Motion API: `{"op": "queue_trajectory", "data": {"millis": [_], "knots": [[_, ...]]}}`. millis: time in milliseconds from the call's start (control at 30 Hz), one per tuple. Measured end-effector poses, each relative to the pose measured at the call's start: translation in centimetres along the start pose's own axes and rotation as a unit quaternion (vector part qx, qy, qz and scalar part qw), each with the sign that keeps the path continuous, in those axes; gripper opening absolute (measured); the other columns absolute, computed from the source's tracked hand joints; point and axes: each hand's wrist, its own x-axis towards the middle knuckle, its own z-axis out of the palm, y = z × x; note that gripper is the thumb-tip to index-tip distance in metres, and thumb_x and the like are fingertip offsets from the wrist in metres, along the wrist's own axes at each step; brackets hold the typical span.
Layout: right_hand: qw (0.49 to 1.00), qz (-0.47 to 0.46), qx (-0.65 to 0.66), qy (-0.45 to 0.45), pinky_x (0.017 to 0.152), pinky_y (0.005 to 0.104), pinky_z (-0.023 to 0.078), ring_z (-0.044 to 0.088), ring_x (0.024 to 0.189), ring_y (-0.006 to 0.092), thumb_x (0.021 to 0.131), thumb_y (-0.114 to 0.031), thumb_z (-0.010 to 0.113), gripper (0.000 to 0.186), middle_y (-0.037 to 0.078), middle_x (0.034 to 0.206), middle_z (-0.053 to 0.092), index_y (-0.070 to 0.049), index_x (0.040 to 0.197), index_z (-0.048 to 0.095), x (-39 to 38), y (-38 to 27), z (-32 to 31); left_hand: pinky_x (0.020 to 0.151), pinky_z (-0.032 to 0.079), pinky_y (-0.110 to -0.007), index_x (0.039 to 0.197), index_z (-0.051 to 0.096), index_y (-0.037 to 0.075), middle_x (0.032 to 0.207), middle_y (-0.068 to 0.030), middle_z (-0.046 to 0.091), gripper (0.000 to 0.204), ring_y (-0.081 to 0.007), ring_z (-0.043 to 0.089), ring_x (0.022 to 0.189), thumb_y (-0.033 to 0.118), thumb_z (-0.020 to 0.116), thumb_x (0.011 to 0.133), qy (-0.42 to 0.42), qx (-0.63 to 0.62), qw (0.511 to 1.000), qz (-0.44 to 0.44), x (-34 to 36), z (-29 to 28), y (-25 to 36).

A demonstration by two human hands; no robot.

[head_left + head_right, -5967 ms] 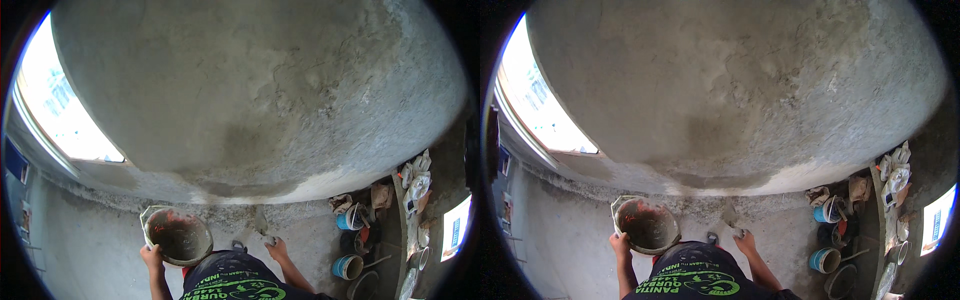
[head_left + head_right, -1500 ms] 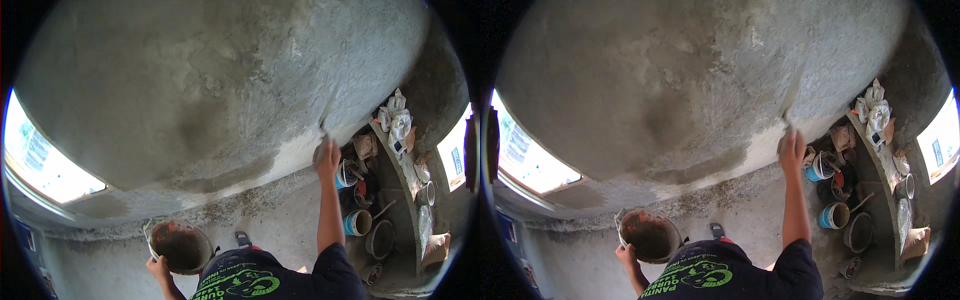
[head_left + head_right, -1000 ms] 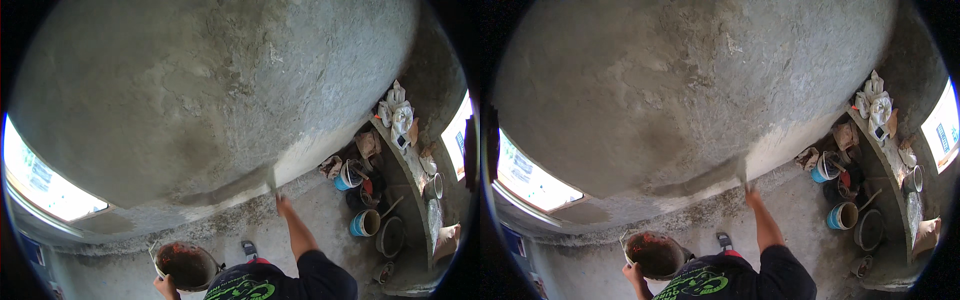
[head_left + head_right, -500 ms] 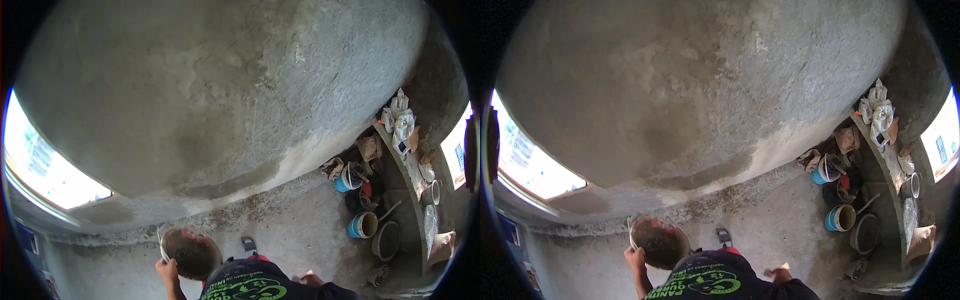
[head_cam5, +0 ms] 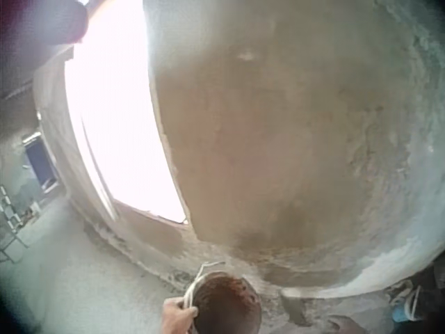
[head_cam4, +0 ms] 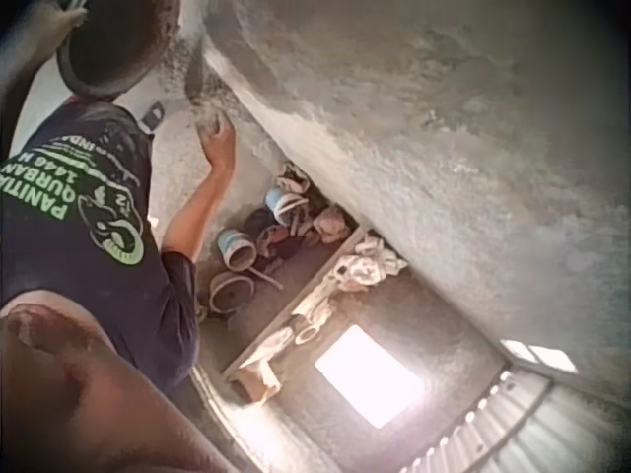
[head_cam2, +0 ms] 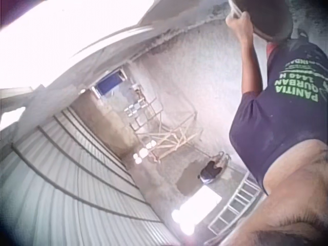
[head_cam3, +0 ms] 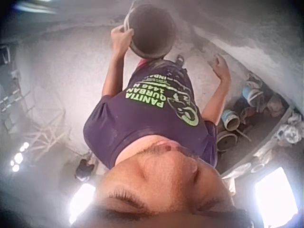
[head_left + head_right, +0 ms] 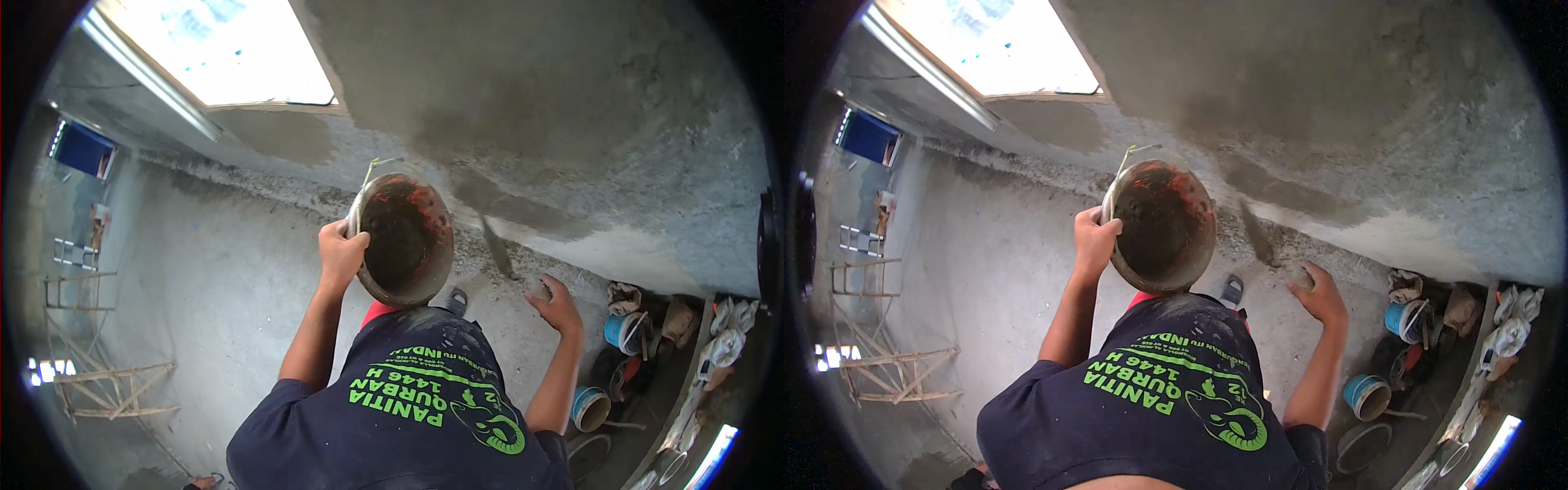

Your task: The person plasters a wall by repeatedly scooping mortar from a handheld bucket with a trowel and spreading and smoothing it across the wall surface.

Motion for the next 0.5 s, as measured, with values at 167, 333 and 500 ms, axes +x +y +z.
{"op": "queue_trajectory", "data": {"millis": [167, 333, 500], "knots": [[0.987, -0.073, -0.071, -0.126, 0.089, 0.0491, 0.052, 0.066, 0.109, 0.0424, 0.080, -0.037, 0.083, 0.051, 0.024, 0.110, 0.070, -0.004, 0.115, 0.065, 3.1, -13.3, -1.3, 0.047, 0.038, -0.032, 0.062, 0.054, -0.006, 0.053, 0.0002, 0.045, 0.014, -0.0072, 0.044, 0.052, 0.005, 0.061, 0.068, 0.014, 0.039, 0.997, 0.059, 1.4, -2.1, 1.3], [0.937, -0.208, -0.262, -0.100, 0.080, 0.0526, 0.055, 0.070, 0.092, 0.0444, 0.085, -0.033, 0.076, 0.039, 0.023, 0.093, 0.071, -0.004, 0.107, 0.060, 7.6, -19.0, 1.9, 0.047, 0.037, -0.033, 0.064, 0.053, -0.007, 0.052, -0.0035, 0.041, 0.017, -0.0073, 0.042, 0.052, 0.008, 0.062, 0.067, 0.007, 0.077, 0.992, 0.097, 1.9, -4.4, 2.2], [0.922, -0.232, -0.291, -0.104, 0.077, 0.0535, 0.056, 0.072, 0.089, 0.0423, 0.086, -0.029, 0.073, 0.040, 0.026, 0.090, 0.071, -0.001, 0.111, 0.058, 8.3, -22.8, 6.8, 0.048, 0.038, -0.033, 0.064, 0.054, -0.007, 0.052, -0.0025, 0.042, 0.018, -0.0075, 0.042, 0.053, 0.009, 0.063, 0.067, 0.008, 0.059, 0.995, 0.086, 1.9, -5.6, 2.8]]}}
